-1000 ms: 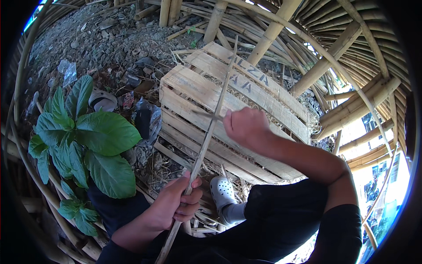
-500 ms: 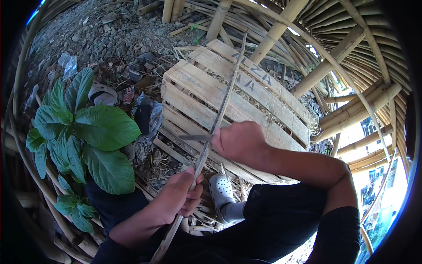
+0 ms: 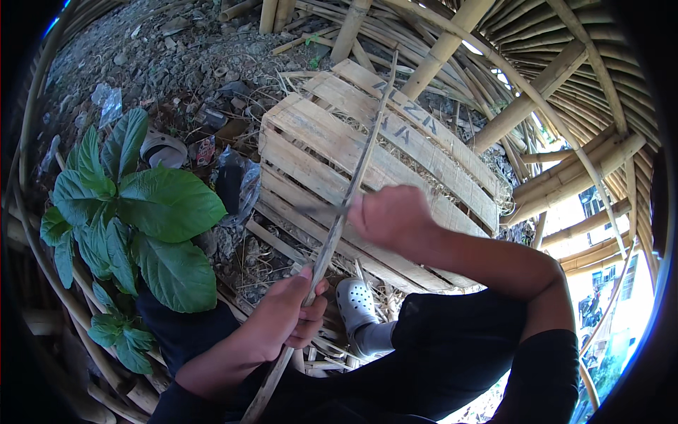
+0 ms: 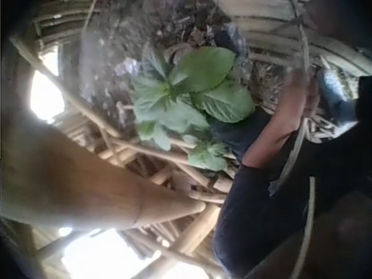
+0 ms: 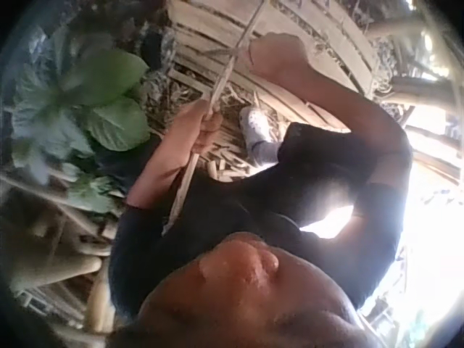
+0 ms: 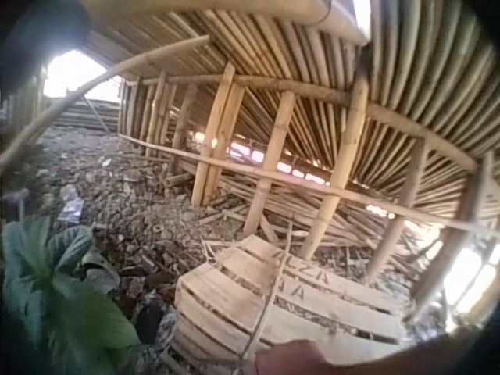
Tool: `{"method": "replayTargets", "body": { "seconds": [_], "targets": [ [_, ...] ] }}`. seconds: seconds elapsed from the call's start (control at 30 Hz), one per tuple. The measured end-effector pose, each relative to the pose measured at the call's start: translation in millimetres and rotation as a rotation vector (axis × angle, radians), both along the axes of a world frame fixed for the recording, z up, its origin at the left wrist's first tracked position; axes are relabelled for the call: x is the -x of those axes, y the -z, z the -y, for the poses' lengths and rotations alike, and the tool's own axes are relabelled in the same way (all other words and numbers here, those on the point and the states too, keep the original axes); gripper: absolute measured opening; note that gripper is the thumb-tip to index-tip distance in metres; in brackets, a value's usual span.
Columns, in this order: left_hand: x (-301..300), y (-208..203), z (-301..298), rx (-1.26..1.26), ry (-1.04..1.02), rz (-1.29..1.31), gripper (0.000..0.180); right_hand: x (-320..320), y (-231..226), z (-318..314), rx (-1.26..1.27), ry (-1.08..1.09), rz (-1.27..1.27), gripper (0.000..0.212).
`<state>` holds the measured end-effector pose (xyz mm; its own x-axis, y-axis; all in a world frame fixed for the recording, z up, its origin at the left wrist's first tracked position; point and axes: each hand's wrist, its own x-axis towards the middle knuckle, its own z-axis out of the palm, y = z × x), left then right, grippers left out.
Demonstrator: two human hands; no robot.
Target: The person whittles and scrapes a bamboo stick using a knife.
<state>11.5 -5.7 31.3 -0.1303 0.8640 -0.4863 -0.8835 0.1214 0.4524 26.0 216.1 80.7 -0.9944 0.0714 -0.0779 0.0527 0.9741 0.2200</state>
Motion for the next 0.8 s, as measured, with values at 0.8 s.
{"method": "replayTargets", "body": {
  "seconds": [0.8],
  "targets": [
    [2,-4,4,-0.035,-0.002,0.101,0.031,24,-4,-40,-0.057,0.018,0.173,0.049]
  ]
}}
